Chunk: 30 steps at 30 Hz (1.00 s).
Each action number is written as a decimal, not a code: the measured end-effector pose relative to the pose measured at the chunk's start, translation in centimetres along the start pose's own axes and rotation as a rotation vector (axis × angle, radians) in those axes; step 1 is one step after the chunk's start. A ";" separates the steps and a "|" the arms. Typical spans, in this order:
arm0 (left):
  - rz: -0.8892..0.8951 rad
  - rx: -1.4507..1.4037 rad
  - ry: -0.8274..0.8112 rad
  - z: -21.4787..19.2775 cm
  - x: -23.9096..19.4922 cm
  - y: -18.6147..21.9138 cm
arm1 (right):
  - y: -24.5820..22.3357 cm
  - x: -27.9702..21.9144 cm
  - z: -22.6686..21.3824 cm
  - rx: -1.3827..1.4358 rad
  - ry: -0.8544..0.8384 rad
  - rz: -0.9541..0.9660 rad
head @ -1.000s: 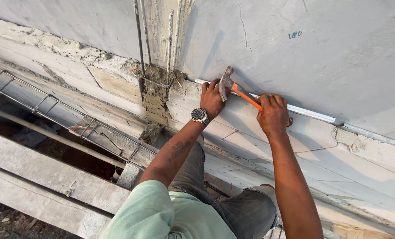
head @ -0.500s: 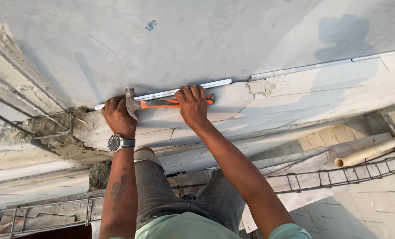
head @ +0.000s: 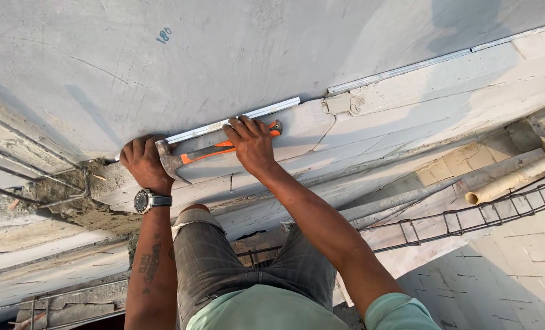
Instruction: The person cuts a long metal strip with pliers, then carries it to a wall and hammers it into place along a horizontal groove. They continue hammering the strip along the wall, adjusting its position as needed.
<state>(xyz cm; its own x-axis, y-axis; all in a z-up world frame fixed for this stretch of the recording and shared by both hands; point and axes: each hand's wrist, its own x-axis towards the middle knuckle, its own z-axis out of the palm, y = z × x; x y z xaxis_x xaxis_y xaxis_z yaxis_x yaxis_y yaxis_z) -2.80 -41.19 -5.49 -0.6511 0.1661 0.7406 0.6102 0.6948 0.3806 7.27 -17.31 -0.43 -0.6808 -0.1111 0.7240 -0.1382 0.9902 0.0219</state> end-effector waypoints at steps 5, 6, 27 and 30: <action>0.042 0.085 -0.015 -0.6 -0.2 -0.6 | -1.4 -4.8 -5.9 0.272 -0.056 0.185; 0.046 0.051 -0.030 -1.1 0.0 -0.4 | -1.4 -6.6 -6.9 0.292 -0.103 0.256; 0.221 -0.131 -0.230 -7.4 1.3 15.5 | 1.1 -12.9 -14.2 1.247 0.501 0.899; 0.278 -0.013 0.043 -8.0 8.0 14.8 | 2.4 -10.5 -14.9 1.089 0.444 0.752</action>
<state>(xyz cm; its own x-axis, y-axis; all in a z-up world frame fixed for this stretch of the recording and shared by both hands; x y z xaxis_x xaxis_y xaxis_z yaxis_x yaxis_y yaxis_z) 4.63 -35.17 10.54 -0.4384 0.3188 0.8403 0.7687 0.6175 0.1668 24.82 -12.54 2.32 -0.5867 0.6502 0.4827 -0.4682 0.2140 -0.8573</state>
